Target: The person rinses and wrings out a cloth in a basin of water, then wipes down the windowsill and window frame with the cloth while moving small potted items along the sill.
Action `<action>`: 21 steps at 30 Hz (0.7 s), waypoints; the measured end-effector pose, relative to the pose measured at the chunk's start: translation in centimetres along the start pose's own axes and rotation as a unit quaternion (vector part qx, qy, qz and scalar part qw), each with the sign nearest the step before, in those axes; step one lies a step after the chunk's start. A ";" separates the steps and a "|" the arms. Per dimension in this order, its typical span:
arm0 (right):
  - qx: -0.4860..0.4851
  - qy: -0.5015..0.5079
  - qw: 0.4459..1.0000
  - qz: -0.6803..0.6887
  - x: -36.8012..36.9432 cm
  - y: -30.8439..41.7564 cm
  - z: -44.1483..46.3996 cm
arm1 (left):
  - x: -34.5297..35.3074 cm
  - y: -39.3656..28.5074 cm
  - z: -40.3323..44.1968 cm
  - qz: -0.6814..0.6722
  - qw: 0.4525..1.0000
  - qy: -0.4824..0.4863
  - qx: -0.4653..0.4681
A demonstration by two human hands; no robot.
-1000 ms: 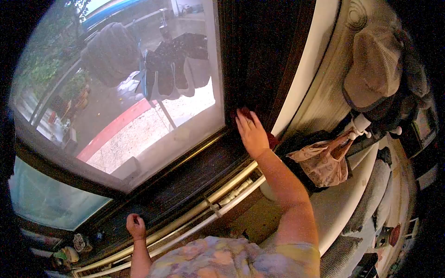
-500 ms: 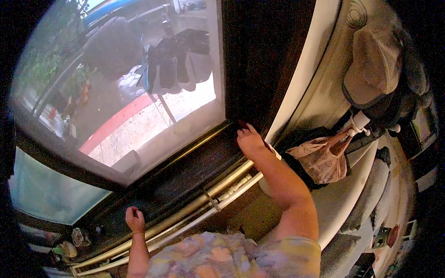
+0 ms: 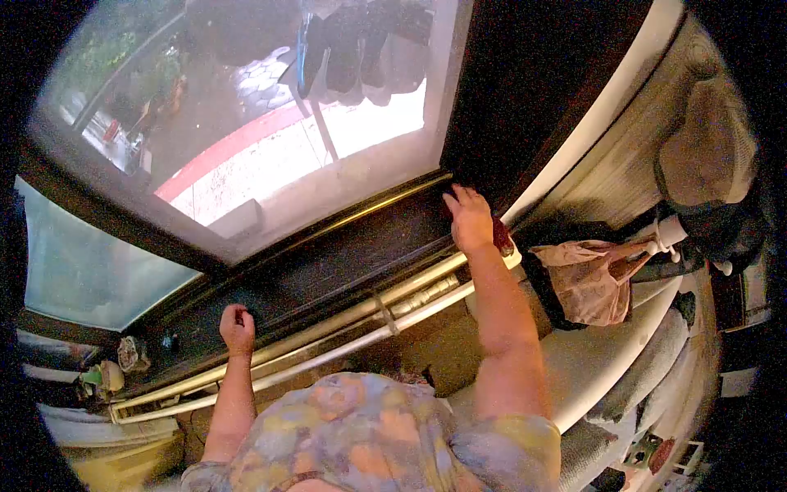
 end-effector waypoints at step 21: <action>0.403 -0.159 0.498 0.751 0.0 -2.0 -12.9 | -0.3 -0.5 0.3 0.015 0.999 -0.006 0.050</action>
Point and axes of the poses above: each hand's wrist, its own z-axis towards the middle knuckle, its own x-axis out of the palm, y = z × x, the point moved 9 cm from there along z, towards the middle knuckle, and after that the axes turned 10 degrees about x, right-handed, at the moved point
